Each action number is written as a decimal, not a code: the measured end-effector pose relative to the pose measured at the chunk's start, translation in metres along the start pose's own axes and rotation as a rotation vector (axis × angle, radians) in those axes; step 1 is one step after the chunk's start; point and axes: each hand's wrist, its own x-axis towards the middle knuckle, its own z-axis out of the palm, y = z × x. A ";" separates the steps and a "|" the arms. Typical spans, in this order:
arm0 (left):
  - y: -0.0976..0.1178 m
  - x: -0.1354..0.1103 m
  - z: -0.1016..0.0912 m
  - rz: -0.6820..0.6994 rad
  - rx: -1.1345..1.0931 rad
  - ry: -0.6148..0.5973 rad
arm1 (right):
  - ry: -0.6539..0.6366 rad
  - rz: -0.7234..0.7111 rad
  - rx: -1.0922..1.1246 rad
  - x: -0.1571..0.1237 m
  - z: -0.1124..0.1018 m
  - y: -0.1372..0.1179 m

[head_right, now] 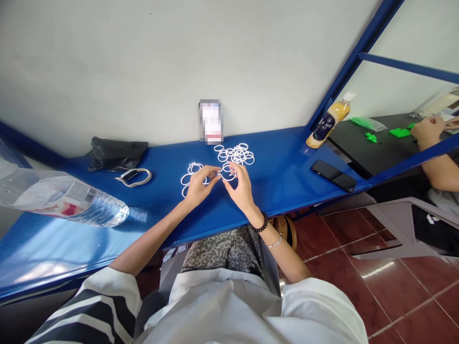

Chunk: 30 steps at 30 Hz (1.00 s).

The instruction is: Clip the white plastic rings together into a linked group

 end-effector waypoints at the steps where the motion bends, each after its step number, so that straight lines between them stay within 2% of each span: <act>1: 0.000 0.000 0.000 0.005 0.009 0.001 | 0.003 -0.005 -0.002 0.000 0.000 0.000; 9: -0.003 0.000 0.001 0.067 0.077 0.010 | 0.028 -0.029 -0.014 0.000 0.001 0.001; 30: -0.004 -0.001 0.001 0.052 0.172 0.020 | 0.006 -0.003 0.019 -0.001 0.002 0.004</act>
